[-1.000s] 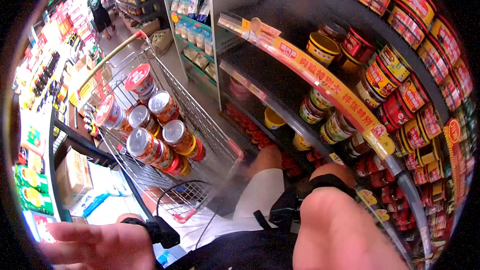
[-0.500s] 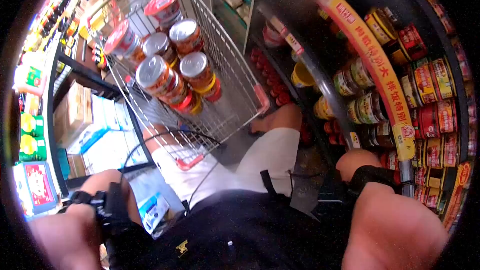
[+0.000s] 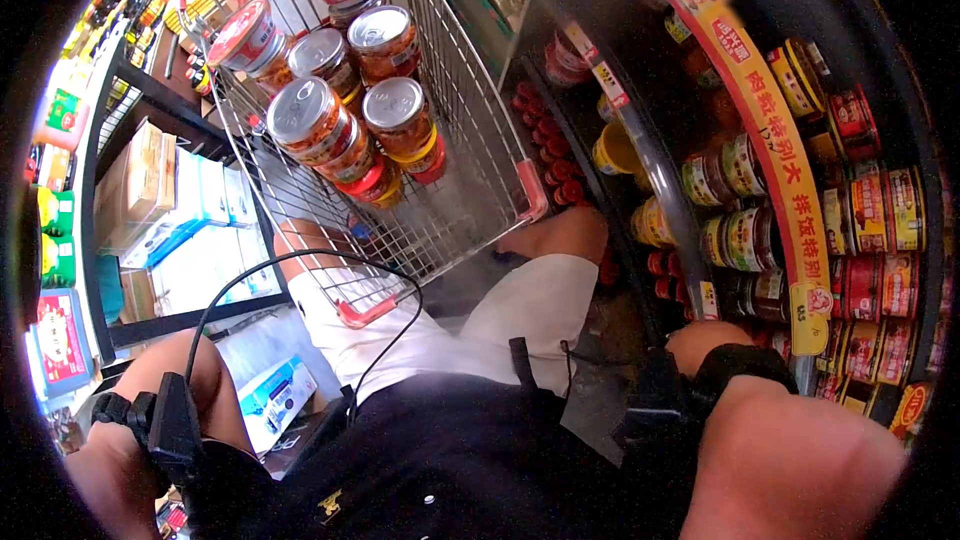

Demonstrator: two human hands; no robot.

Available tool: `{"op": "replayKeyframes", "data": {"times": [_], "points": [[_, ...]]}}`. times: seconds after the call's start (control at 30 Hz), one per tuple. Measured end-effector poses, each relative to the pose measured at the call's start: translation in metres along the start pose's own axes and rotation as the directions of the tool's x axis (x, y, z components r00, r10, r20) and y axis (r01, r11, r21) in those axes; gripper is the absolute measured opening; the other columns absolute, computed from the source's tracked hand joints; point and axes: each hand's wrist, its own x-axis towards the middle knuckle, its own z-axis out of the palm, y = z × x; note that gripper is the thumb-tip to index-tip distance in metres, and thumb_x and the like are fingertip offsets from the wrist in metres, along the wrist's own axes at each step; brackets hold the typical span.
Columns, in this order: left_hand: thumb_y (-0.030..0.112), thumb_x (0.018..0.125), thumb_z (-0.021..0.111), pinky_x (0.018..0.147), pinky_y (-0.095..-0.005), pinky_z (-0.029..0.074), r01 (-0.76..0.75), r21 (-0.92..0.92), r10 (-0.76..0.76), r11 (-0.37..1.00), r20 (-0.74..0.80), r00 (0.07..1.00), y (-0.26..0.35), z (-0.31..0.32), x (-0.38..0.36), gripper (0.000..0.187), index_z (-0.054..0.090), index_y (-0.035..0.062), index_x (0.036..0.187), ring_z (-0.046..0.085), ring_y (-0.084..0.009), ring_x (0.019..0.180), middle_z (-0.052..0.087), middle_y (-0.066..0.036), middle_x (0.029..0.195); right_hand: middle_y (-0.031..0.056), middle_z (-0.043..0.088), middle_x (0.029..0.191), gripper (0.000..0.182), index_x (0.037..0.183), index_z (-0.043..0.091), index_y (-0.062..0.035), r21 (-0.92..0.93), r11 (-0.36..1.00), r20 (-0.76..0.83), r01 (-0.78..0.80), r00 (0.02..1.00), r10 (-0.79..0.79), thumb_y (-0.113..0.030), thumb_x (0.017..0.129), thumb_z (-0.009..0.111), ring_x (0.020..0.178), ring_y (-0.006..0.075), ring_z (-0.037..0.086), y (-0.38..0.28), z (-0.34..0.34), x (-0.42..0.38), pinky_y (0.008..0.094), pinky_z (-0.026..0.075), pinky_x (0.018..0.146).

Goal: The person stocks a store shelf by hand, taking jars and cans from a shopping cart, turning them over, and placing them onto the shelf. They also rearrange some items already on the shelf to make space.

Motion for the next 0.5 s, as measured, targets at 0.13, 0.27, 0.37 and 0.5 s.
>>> {"op": "replayKeyframes", "data": {"times": [0.13, 0.27, 0.37, 0.5], "points": [[0.039, 0.1, 0.044, 0.11, -0.0525, 0.034, 0.042, -0.02, -0.041, 0.999, 0.032, 0.999, 0.001, -0.01, 0.0, 0.046, 0.049, 0.0039, 0.128, 0.052, -0.0343, 0.121, 0.055, -0.016, 0.129, 0.0155, 0.061, 0.106, 0.022, 0.11, 0.058, 0.0052, 0.047, 0.994, -0.008, -0.095, 0.995, 0.095, 0.006, 0.089, 0.052, 0.092, 0.0199, 0.06, 0.019, 0.009, -0.011, 0.0291, 0.048, 0.083], [0.039, 0.1, 0.044, 0.108, -0.0546, 0.037, 0.194, -0.085, -0.185, 0.977, 0.096, 0.978, -0.001, -0.035, 0.003, 0.047, 0.049, 0.0007, 0.127, 0.054, -0.038, 0.119, 0.056, -0.02, 0.128, 0.0143, 0.063, 0.102, 0.021, 0.108, 0.06, 0.005, 0.083, 0.955, -0.03, -0.283, 0.958, 0.286, 0.008, 0.089, 0.052, 0.088, 0.0182, 0.062, 0.057, 0.028, -0.032, 0.0275, 0.049, 0.08], [0.038, 0.1, 0.043, 0.107, -0.0561, 0.039, 0.562, -0.219, -0.54, 0.797, 0.158, 0.827, -0.013, -0.092, -0.007, 0.048, 0.048, -0.0017, 0.126, 0.056, -0.0408, 0.117, 0.056, -0.023, 0.127, 0.0134, 0.064, 0.1, 0.02, 0.106, 0.061, 0.0048, 0.073, 0.864, 0.024, -0.499, 0.867, 0.498, 0.01, 0.088, 0.051, 0.085, 0.017, 0.063, 0.085, 0.05, -0.065, 0.0263, 0.05, 0.078], [0.033, 0.101, 0.038, 0.11, -0.0556, 0.036, 0.841, -0.245, -0.841, 0.482, 0.14, 0.523, -0.038, -0.216, 0.014, 0.042, 0.054, -0.0001, 0.12, 0.057, -0.0369, 0.117, 0.059, -0.02, 0.125, 0.0103, 0.066, 0.097, 0.022, 0.107, 0.062, 0.0017, -0.133, 0.536, 0.284, -0.834, 0.486, 0.827, 0.006, 0.089, 0.051, 0.087, 0.0159, 0.065, 0.108, 0.095, -0.124, 0.0275, 0.051, 0.076]]}}
